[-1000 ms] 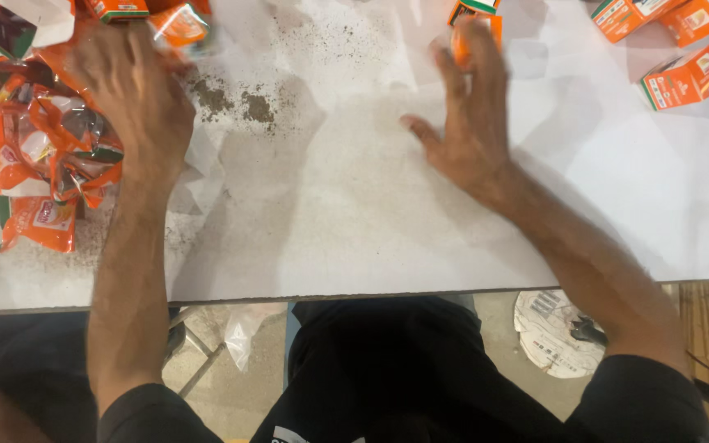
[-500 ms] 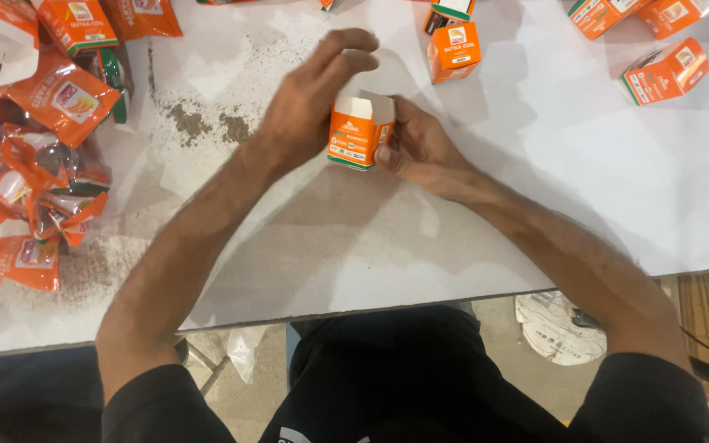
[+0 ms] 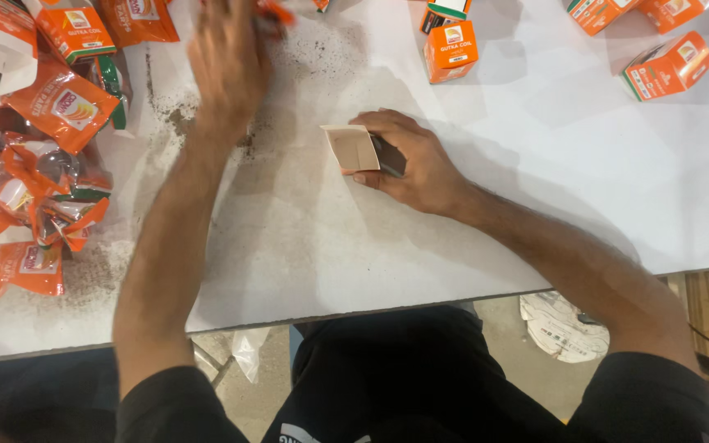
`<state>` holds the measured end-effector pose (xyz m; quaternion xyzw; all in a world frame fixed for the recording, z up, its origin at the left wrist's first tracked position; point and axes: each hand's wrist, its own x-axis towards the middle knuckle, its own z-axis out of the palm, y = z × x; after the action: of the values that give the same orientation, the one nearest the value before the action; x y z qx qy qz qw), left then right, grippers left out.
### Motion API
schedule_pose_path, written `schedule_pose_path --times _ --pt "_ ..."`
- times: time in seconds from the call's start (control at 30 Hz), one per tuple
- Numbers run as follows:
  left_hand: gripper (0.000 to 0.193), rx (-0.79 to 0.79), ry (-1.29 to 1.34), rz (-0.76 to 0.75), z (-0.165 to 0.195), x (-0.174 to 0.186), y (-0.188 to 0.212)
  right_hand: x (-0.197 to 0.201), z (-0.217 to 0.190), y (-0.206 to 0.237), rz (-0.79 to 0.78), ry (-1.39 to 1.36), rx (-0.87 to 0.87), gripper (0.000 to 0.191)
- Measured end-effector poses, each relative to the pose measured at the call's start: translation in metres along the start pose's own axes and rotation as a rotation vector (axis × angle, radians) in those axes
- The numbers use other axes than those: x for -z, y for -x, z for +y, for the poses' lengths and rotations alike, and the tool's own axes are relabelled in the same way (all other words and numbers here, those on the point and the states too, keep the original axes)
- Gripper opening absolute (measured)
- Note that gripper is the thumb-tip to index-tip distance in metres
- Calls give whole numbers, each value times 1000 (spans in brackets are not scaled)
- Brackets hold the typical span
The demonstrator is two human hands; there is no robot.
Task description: The person sits at a table covered with piles of orange sachets and small cardboard boxes. They repeatedly pick up a sachet, open a small box, place the sachet inside, close the box flaps, and set the filled box aside with the other packed boxes.
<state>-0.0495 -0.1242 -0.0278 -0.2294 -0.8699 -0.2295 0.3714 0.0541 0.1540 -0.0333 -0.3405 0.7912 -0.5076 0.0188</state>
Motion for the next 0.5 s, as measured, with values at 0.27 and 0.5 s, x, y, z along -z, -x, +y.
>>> schedule_pose_path --times 0.27,0.5 --pt "37 338 677 -234 121 85 59 0 -2 3 11 150 -78 61" --pt "30 -398 8 -208 121 64 74 0 -4 3 -55 87 9 61"
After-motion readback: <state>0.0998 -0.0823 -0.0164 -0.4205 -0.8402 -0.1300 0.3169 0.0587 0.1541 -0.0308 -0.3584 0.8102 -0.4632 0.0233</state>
